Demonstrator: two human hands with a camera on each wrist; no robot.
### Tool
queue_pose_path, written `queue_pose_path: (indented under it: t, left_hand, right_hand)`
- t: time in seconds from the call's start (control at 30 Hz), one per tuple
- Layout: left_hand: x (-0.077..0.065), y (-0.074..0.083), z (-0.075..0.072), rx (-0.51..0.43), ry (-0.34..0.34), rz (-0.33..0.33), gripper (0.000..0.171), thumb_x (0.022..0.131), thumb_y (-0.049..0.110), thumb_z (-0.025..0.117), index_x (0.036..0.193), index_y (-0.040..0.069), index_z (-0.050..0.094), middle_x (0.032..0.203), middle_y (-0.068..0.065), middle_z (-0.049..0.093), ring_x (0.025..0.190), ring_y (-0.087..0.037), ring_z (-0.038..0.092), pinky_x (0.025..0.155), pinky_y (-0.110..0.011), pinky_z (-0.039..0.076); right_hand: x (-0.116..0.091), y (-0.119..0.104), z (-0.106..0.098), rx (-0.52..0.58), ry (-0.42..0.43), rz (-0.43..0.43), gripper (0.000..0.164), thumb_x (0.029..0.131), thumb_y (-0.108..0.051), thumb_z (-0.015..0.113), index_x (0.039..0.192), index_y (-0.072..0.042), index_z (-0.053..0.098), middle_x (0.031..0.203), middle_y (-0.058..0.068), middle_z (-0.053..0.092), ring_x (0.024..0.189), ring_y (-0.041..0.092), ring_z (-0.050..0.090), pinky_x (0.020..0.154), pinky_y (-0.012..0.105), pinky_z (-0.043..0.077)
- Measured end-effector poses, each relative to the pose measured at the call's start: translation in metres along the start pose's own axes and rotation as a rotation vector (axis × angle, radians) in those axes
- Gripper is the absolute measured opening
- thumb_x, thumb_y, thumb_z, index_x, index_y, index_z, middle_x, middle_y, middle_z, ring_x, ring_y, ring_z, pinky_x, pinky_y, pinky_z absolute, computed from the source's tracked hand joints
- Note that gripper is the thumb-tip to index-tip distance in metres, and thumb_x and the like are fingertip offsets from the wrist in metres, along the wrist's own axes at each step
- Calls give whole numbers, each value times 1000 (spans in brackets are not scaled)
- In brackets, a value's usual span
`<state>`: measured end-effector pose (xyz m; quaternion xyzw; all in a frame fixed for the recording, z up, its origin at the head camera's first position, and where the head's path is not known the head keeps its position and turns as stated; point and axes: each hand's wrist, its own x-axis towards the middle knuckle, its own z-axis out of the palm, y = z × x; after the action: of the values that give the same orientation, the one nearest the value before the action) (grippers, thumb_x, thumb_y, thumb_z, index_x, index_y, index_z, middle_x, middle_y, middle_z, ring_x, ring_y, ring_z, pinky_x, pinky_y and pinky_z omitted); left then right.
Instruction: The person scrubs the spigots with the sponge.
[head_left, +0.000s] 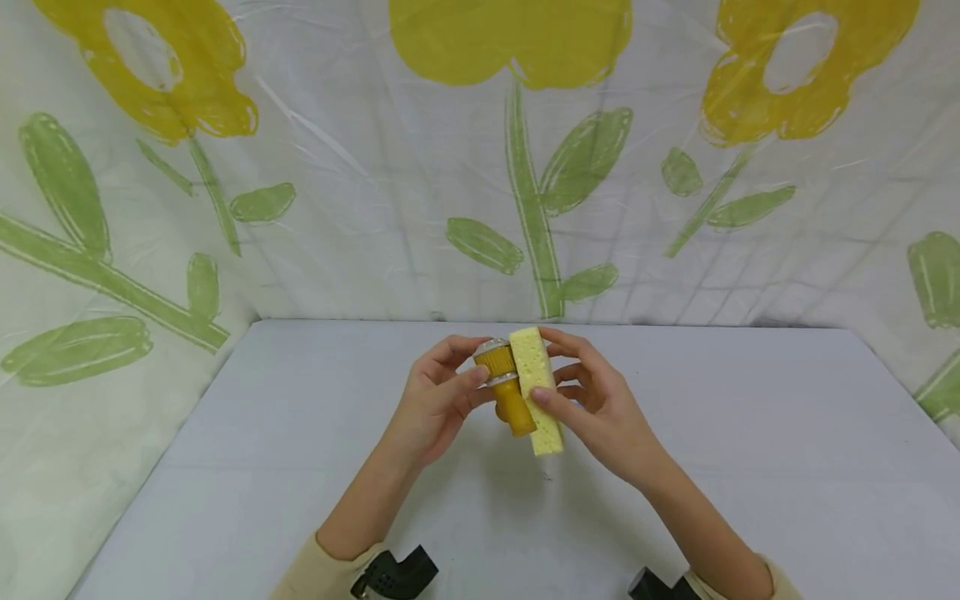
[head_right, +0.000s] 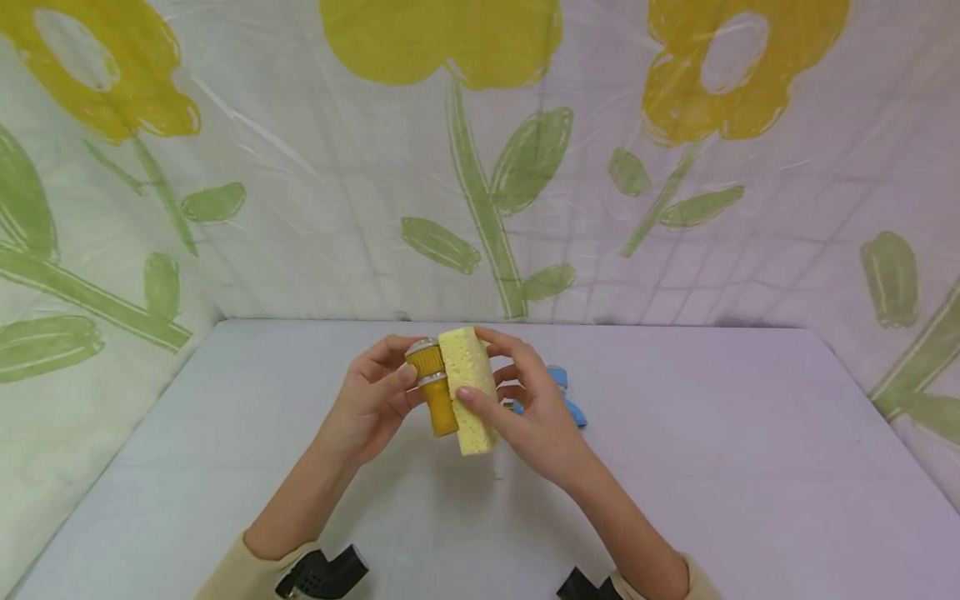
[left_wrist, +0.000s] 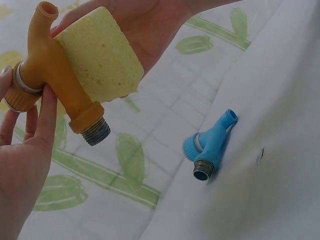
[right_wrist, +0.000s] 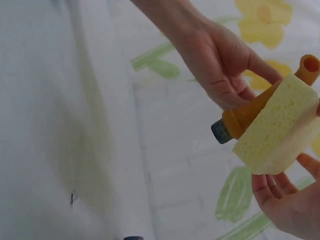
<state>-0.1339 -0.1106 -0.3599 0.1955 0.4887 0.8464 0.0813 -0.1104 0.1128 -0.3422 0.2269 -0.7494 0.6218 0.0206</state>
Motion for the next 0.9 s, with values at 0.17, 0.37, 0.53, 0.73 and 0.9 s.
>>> queue_pose_path:
  t: [0.17,0.37,0.53,0.73,0.9]
  left_hand:
    - [0,-2,0,36,15,-21,31,102,-1,62,111,26,74,127,-1,62,101,-15,67,89,-26,63]
    - [1,-4,5,70,78,-37,39,101,-8,56,130,14,69,120,-4,62,99,-17,69,91,-31,64]
    - [2,-5,9,114,125,-34,32,100,-12,56,125,6,64,119,-3,66,99,-16,72,90,-35,65]
    - [1,-7,12,216,135,-50,30,101,-8,59,131,-5,58,126,-5,68,99,-15,74,87,-38,66]
    - [0,-9,13,205,120,-101,34,104,-6,57,138,-3,51,130,-5,67,99,-14,74,80,-35,67]
  right_hand:
    - [2,2,-1,-7,31,8,55,101,-5,69,153,-11,51,135,15,56,107,30,62,92,25,57]
    - [4,5,-4,-26,64,35,58,99,-4,72,153,-11,51,136,14,56,106,31,62,89,25,58]
    - [4,6,-6,-20,80,49,60,97,-4,73,153,-12,51,137,12,55,106,31,62,88,25,58]
    - [5,8,-6,-14,96,35,62,96,-2,75,152,-11,51,136,11,55,105,30,62,88,24,59]
    - [4,9,-5,-19,97,25,62,95,-2,75,152,-10,51,137,11,55,106,30,62,90,24,58]
